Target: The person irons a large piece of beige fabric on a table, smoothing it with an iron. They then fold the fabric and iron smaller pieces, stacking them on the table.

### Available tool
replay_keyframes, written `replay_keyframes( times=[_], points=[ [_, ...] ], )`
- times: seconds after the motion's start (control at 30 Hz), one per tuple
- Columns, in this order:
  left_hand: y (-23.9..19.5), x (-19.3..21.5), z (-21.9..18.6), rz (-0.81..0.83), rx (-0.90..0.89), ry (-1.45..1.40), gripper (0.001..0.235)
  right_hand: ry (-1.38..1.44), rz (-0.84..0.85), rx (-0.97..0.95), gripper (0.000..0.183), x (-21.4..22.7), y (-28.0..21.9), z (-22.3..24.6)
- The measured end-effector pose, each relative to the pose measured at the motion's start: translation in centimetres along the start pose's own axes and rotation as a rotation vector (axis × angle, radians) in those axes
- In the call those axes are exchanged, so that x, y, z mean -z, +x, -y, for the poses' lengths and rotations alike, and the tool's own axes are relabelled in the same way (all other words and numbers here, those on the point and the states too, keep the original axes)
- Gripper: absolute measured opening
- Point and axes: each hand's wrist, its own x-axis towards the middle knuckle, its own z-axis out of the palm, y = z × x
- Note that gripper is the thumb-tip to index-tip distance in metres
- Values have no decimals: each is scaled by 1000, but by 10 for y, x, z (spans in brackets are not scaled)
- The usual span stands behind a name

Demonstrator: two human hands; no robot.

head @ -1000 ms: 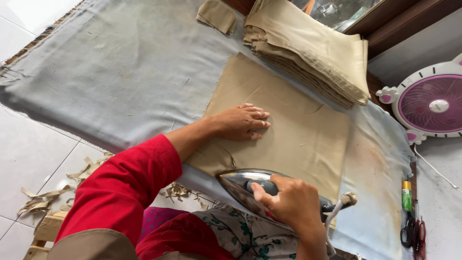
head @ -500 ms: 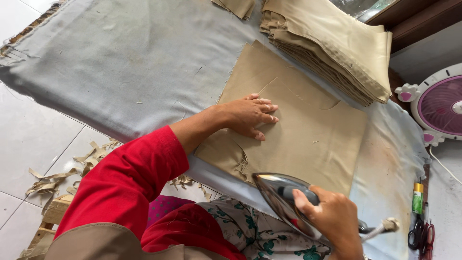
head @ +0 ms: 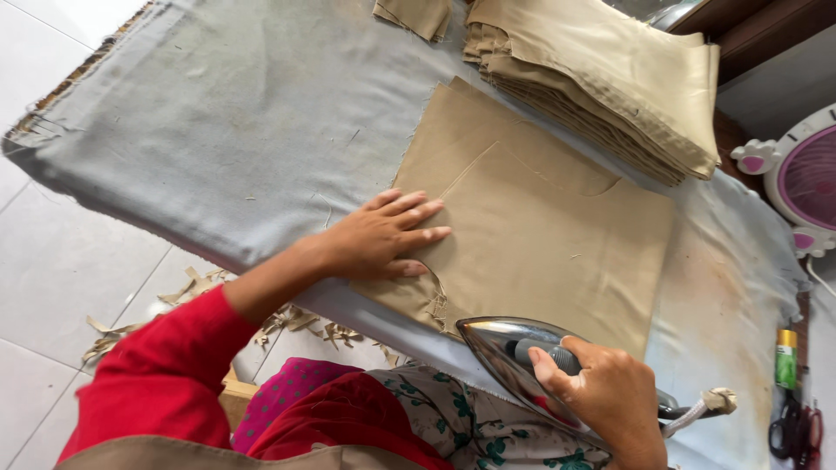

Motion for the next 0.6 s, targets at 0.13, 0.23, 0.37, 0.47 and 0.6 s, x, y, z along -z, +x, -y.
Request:
replay_keyframes(
  times=[0.13, 0.23, 0.37, 0.47, 0.6],
  points=[
    [-49, 27, -33, -43, 279, 45, 66, 35, -23, 13, 56, 13, 3, 19],
    [-69, 34, -44, -184, 436, 93, 57, 11, 6, 58, 61, 29, 2, 47],
    [-71, 34, -37, -535, 447, -118, 34, 32, 58, 141, 62, 59, 0, 100],
    [-70, 30, -26, -625, 485, -304, 28, 48, 102, 180, 68, 78, 2, 136],
    [-74, 19, -6, -582, 423, -143, 25, 33, 173, 171, 71, 92, 3, 153]
  ],
)
